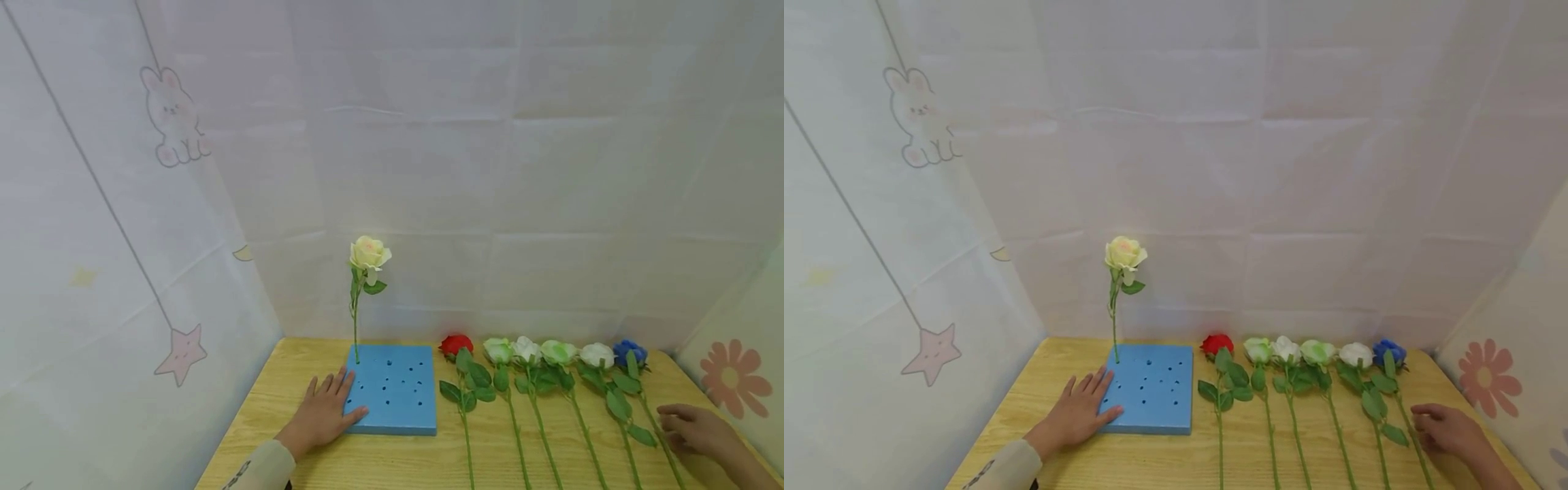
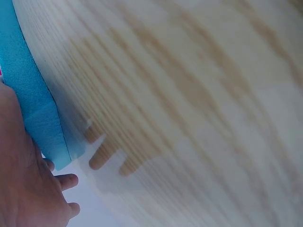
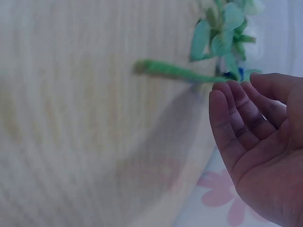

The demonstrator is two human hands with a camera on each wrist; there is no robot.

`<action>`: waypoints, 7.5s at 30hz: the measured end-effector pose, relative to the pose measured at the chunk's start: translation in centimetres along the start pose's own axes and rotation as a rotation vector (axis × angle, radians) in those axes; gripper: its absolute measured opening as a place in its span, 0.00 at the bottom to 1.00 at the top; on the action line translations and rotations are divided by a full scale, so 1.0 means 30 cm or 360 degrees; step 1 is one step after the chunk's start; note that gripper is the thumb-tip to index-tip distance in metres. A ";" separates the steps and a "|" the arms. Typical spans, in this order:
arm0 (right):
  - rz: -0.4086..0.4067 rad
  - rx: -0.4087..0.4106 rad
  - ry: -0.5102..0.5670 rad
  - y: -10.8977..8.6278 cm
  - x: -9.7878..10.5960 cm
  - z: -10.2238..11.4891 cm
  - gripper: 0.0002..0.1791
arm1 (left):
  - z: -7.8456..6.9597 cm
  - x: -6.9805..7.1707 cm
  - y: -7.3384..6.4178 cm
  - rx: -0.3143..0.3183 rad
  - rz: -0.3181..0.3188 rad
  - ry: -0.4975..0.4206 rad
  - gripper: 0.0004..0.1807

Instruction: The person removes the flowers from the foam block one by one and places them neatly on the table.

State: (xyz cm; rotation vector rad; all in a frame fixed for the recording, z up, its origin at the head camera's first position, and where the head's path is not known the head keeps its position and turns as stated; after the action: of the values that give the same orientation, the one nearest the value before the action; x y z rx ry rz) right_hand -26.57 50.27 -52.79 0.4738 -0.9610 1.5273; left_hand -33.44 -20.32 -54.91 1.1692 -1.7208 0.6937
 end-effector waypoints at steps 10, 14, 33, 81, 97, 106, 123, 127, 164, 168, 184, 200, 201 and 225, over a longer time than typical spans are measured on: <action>-0.0116 0.0158 0.0040 -0.006 -0.001 0.202 0.36 | 0.006 -0.004 -0.001 0.0005 -0.0016 0.0059 0.52; -0.0116 0.0213 0.0068 -0.006 -0.024 0.268 0.36 | 0.002 -0.001 -0.003 -0.0032 -0.0026 0.0054 0.52; -0.0161 0.0550 0.0145 0.017 -0.136 0.550 0.34 | -0.011 0.008 -0.005 -0.0046 -0.0026 0.0005 0.51; -0.0025 0.0843 0.0491 0.210 -0.454 1.072 0.29 | -0.003 0.001 -0.002 0.0008 0.0002 0.0059 0.52; 0.0031 0.0940 0.0628 0.279 -0.575 1.230 0.24 | -0.010 0.008 -0.007 0.0004 -0.0030 0.0080 0.52; 0.0130 0.0943 0.0715 0.356 -0.685 1.326 0.25 | -0.016 0.009 -0.008 -0.0006 -0.0043 0.0074 0.50; 0.0128 0.0809 0.0793 0.404 -0.815 1.523 0.28 | -0.012 0.002 -0.004 0.0027 -0.0015 0.0034 0.51; 0.0150 0.0789 0.0834 0.417 -0.852 1.548 0.27 | -0.006 -0.005 -0.006 0.0039 -0.0018 0.0045 0.51; 0.0087 0.0723 0.0624 0.445 -0.964 1.723 0.13 | 0.027 0.007 0.045 -0.0031 -0.0002 0.0059 0.53; 0.0055 0.0759 0.0656 0.436 -0.960 1.721 0.12 | 0.021 0.002 0.040 -0.0030 -0.0019 0.0074 0.52; -0.0011 0.0826 0.0723 0.403 -0.871 1.727 0.12 | 0.024 -0.002 0.036 -0.0044 -0.0055 0.0082 0.51; 0.0026 0.0857 0.0628 0.354 -0.713 1.600 0.12 | -0.007 -0.007 0.009 -0.0008 -0.0010 0.0140 0.52; 0.0029 0.0854 0.0623 0.355 -0.697 1.592 0.13 | -0.008 -0.003 0.014 -0.0024 -0.0018 0.0151 0.52; -0.0096 0.0944 0.0365 0.194 -0.463 1.158 0.15 | 0.012 -0.069 -0.074 -0.0034 -0.0026 0.0046 0.50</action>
State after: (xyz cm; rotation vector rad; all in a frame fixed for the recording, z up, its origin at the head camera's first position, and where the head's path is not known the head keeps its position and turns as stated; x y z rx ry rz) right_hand -37.03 14.69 -45.15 0.7165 -0.3004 1.7595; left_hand -31.25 -20.67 -57.02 1.1521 -1.6889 0.6777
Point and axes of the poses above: each hand's wrist, its own y-axis towards the middle knuckle, its own x-axis out of the back of the hand, z = x × y, the point moved 4 cm from there along y, towards the middle knuckle, and after that the axes turned 14 degrees about -y, right-handed, at the moved point
